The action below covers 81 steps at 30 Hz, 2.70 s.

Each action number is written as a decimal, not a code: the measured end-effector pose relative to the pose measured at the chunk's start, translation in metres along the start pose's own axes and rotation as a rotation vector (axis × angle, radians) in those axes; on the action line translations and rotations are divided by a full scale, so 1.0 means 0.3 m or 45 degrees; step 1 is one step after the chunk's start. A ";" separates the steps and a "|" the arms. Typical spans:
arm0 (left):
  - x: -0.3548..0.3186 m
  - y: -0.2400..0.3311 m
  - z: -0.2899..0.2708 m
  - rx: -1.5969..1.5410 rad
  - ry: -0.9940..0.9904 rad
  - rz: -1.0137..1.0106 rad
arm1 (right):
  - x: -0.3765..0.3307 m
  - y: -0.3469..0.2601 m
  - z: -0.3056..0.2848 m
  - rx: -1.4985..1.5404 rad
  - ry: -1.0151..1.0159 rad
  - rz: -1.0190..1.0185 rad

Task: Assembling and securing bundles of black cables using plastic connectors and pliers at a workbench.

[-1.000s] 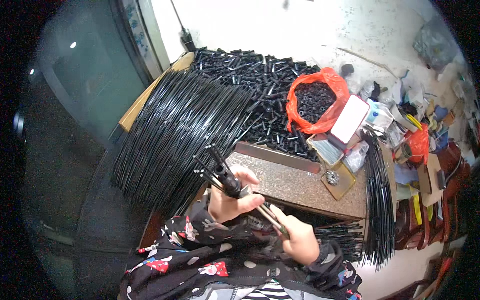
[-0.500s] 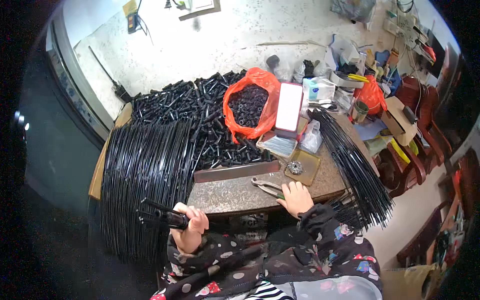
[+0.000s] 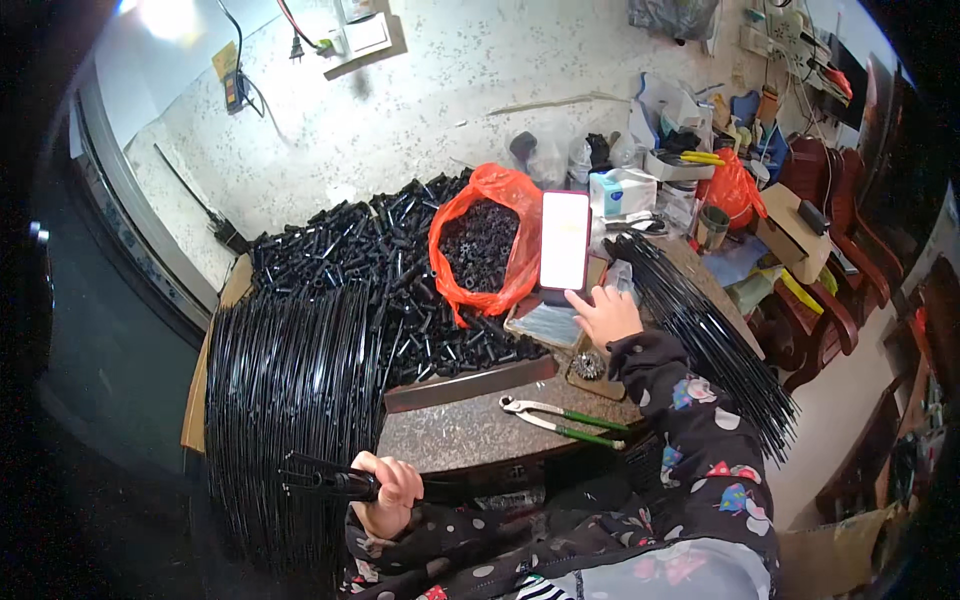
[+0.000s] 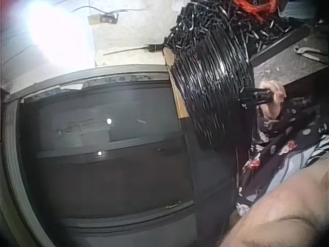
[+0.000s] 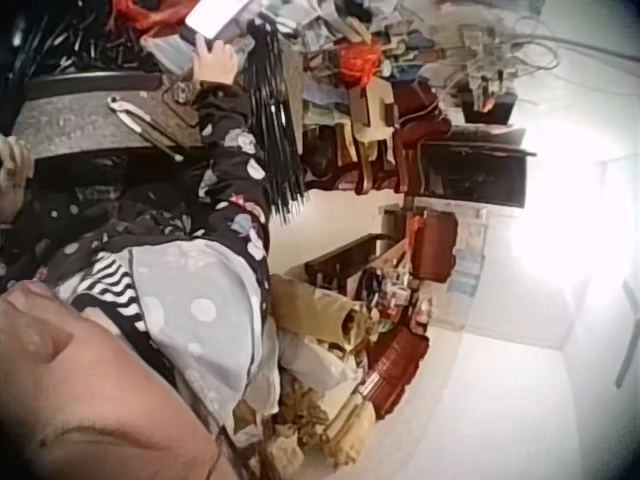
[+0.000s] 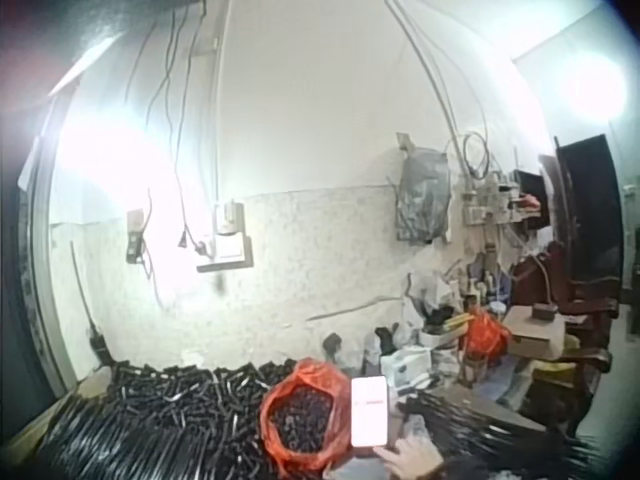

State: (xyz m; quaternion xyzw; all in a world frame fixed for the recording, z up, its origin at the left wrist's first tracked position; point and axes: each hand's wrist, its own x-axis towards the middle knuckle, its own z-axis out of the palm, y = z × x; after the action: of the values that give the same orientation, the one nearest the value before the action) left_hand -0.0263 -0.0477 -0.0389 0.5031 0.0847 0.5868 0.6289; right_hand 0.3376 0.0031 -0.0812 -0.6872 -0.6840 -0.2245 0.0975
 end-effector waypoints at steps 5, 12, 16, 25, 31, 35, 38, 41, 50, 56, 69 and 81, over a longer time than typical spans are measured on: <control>0.011 -0.007 -0.033 0.014 -0.001 0.014 | 0.028 0.021 0.057 -0.097 0.085 0.000; 0.017 -0.015 -0.041 0.025 0.007 -0.078 | 0.039 0.021 0.062 -0.042 0.168 -0.041; 0.019 -0.022 -0.050 0.017 0.004 -0.081 | 0.042 0.032 0.059 -0.034 0.210 -0.097; 0.029 -0.029 -0.050 0.032 0.033 -0.018 | 0.059 0.026 0.086 0.161 0.309 -0.203; 0.030 -0.031 -0.059 0.016 0.038 -0.002 | 0.057 0.050 0.108 0.039 0.145 -0.131; 0.027 -0.030 -0.064 0.017 0.055 -0.013 | 0.071 0.040 0.103 0.078 0.186 -0.135; 0.026 -0.034 -0.062 0.044 0.057 -0.014 | 0.125 -0.018 0.064 0.103 0.018 0.048; 0.026 -0.043 -0.063 0.044 0.033 -0.022 | 0.179 -0.031 0.037 0.070 -0.138 0.174; 0.011 -0.027 -0.091 0.070 0.062 -0.033 | 0.244 0.116 0.123 0.842 0.859 0.774; 0.012 -0.042 -0.093 0.085 0.050 -0.045 | 0.334 0.270 0.280 2.073 0.757 1.054; 0.026 -0.074 -0.101 0.131 0.080 -0.082 | 0.378 0.195 0.296 2.587 0.765 0.859; 0.029 -0.070 -0.072 0.124 0.098 -0.088 | 0.356 0.183 0.239 2.653 0.868 0.940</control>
State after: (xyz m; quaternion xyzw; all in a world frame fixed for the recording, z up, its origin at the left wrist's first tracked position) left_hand -0.0249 -0.0249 -0.0605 0.5070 0.1544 0.5787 0.6198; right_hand 0.4004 0.1279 -0.0878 -0.3354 -0.2334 0.3166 0.8560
